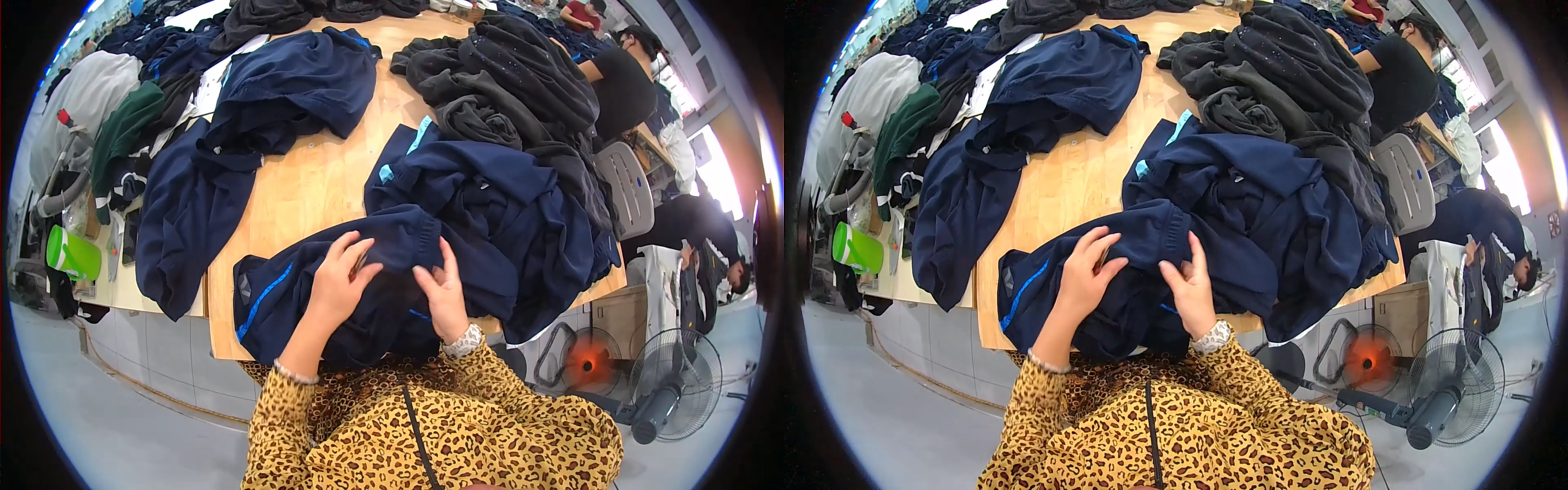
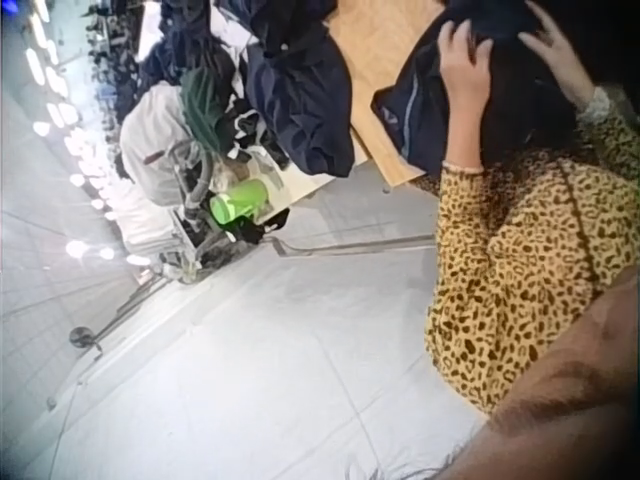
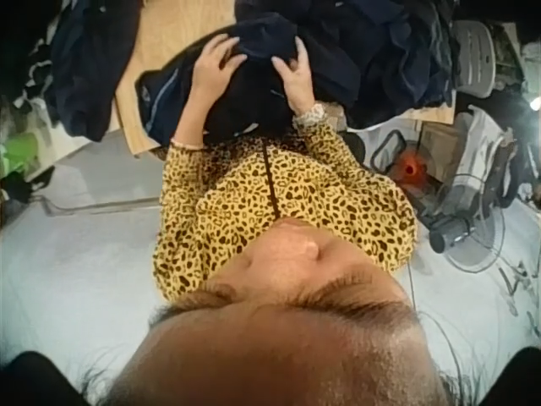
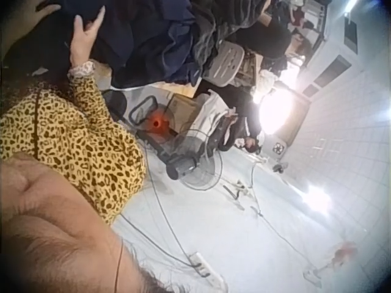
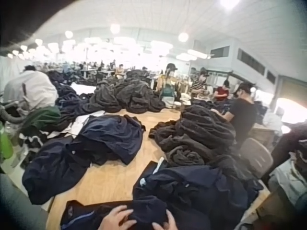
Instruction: Trimming loose threads and excess material from navy blue shorts using thread snips.
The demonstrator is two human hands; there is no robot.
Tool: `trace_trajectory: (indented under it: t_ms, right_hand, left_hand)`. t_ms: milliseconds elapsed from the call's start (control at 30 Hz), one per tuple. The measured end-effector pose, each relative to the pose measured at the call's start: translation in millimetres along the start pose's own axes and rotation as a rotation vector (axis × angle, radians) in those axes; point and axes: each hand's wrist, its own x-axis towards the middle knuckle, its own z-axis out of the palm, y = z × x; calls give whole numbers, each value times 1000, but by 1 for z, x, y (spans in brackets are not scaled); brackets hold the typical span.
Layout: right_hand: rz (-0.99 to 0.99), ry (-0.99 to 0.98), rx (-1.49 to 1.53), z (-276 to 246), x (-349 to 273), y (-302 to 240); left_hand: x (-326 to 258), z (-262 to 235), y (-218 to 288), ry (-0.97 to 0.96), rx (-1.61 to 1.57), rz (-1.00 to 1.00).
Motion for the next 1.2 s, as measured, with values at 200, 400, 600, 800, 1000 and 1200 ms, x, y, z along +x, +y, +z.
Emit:
trace_trajectory:
  t_ms: [200,400,600,800,1000,1200]
  right_hand:
    - [-35,-97,171,3,2,-14]
    - [22,-115,169,-5,0,-15]
    - [51,-98,35,-1,-5,-24]
    - [-50,-178,-92,-2,-13,-22]
    - [-1,-122,-38,-5,-20,-16]
    - [-23,-116,-120,-9,-16,-10]
  left_hand:
    - [14,23,-28,-116,-57,-304]
    - [12,13,-19,-115,-134,-391]
    - [0,1,22,115,-25,-71]
    - [-12,24,37,-43,-73,49]
    - [-19,40,18,-16,-333,-241]
    - [-20,30,30,-61,-836,-727]
